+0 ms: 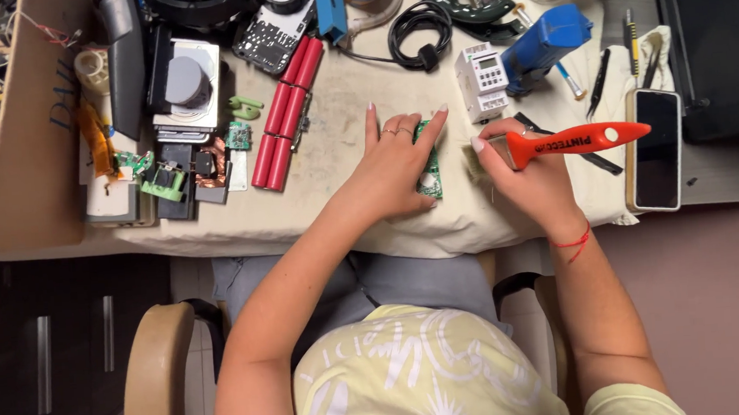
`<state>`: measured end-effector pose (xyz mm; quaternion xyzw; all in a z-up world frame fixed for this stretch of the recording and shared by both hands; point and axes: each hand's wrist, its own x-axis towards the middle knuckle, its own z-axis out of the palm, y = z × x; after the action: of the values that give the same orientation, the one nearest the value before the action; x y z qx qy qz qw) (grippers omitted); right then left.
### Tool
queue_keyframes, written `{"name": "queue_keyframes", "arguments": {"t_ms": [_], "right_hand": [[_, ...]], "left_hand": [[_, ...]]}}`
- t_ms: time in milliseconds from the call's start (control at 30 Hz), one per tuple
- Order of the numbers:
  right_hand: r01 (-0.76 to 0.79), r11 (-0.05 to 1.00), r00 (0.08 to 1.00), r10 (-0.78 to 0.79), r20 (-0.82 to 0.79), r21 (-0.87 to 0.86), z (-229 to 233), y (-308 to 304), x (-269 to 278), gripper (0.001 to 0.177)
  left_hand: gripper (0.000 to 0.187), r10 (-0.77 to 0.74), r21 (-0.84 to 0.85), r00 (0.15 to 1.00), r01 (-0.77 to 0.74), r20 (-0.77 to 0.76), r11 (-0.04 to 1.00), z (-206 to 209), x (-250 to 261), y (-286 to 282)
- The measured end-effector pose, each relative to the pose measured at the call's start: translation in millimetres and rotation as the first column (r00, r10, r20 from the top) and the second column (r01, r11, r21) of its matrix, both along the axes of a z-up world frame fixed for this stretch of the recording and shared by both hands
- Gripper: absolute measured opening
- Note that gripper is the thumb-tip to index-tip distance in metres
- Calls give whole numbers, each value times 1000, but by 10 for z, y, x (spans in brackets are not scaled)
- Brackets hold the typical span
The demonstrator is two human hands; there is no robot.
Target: The person sits with legs crossed and cleans various electronic components using brushes. They pick up a circuit board and scrub it with a small brush, then switch to a larger orange brush to clean the board and a yellow sponge. The person also cleans a black cable and a small metallic object before placing them back into a cardboard box filled with e-waste.
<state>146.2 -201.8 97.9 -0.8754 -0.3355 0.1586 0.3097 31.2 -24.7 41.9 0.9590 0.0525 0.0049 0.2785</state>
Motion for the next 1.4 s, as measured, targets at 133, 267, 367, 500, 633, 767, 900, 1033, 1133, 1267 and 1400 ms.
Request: {"name": "queue_keyframes", "arguments": {"t_ms": [133,267,367,500,633,767,900,1033,1133,1267,1400], "right_hand": [[88,995,996,-88,8,46,37,-66,68,10],[116,992,992,-113,-48,57,55,-91,100,14],[67,987,946,-18,-323,143,89,-80,84,20],[-86,976,873,171,-457,199,71,1,-61,26],[-215,972,892,235,-385,96,8,142,-238,30],[-195,975,906,220,-362,104,-164,229,-155,30],[-167,978,926,200,-321,126,-228,403,-22,24],[-157,978,923,195,-331,140,-303,628,47,21],[-136,972,943,186,-276,189,-463,821,198,18],[-135,970,977,164,-135,200,-385,967,176,17],[-121,987,988,130,-81,109,-323,918,37,20]], "left_hand": [[125,6,26,999,-5,-40,1000,6,112,-14],[123,23,-138,1000,-21,13,990,15,-43,31],[119,81,-467,971,35,226,883,-56,-221,48],[120,115,-565,959,53,259,824,-120,-416,97],[119,85,-458,964,42,253,888,-219,-511,145],[117,84,-387,960,27,266,922,-248,-540,172],[117,97,-349,952,11,289,937,-357,-544,185],[120,112,-373,953,2,283,928,-358,-564,179],[121,119,-386,949,3,293,923,-389,-543,198],[121,109,-374,948,11,300,927,-372,-546,198],[121,110,-367,945,11,308,930,-379,-538,202]]}}
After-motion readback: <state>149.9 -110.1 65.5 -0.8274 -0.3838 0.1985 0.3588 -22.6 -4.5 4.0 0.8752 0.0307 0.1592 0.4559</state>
